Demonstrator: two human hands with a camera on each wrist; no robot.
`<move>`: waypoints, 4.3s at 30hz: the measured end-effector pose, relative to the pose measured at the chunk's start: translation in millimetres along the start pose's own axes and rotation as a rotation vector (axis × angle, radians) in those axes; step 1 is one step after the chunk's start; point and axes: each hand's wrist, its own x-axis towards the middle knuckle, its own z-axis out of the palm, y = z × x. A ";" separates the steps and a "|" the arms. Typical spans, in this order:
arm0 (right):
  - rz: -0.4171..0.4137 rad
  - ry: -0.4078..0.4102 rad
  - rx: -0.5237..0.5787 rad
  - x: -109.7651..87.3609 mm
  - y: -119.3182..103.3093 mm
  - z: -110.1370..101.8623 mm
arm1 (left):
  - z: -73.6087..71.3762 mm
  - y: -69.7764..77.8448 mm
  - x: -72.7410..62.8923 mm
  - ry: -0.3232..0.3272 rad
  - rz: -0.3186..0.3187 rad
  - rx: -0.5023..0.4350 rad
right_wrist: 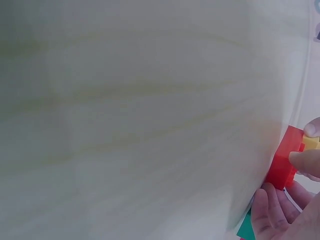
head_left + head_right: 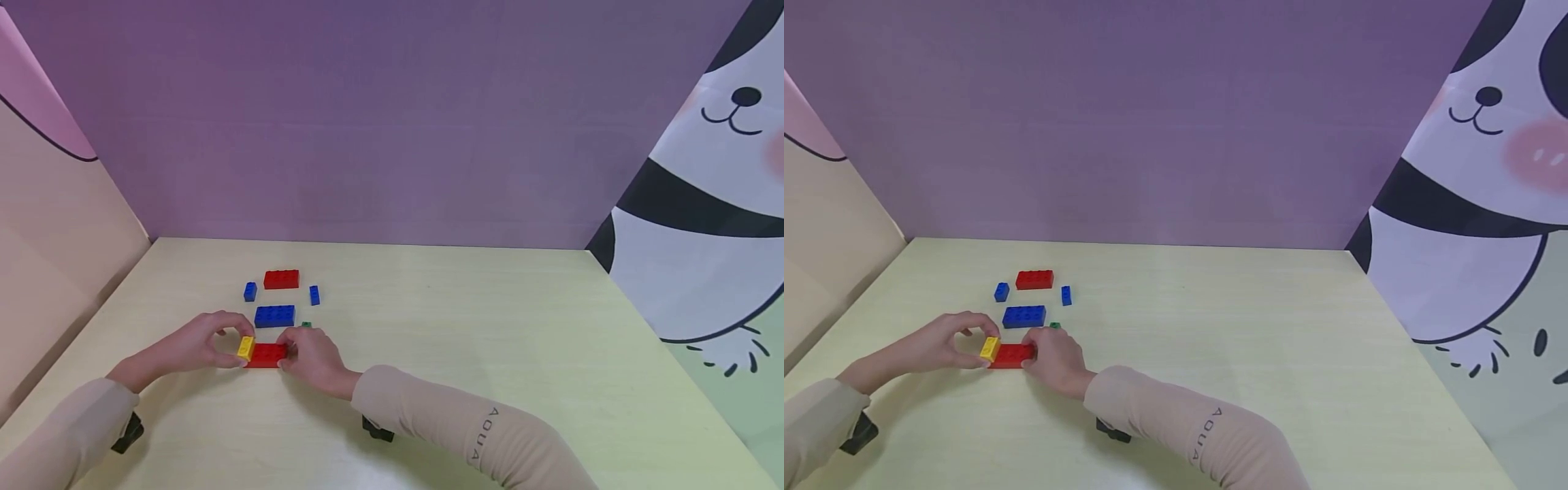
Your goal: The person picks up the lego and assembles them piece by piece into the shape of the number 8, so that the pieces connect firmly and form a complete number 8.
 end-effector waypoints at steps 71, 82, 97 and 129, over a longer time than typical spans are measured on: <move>-0.060 0.028 -0.064 7.3 7.6 -32.7 | -2.6 -7.1 3.0 -0.042 0.020 -0.037; -0.095 0.048 -0.091 19.2 21.5 -37.4 | -4.1 -7.1 2.8 -0.050 0.004 -0.054; -0.125 -0.022 -0.135 24.7 36.4 -35.7 | -3.6 -5.7 3.1 -0.050 0.003 -0.054; -0.087 -0.050 -0.105 28.6 41.5 -30.9 | -4.6 -2.9 2.4 -0.050 0.022 -0.040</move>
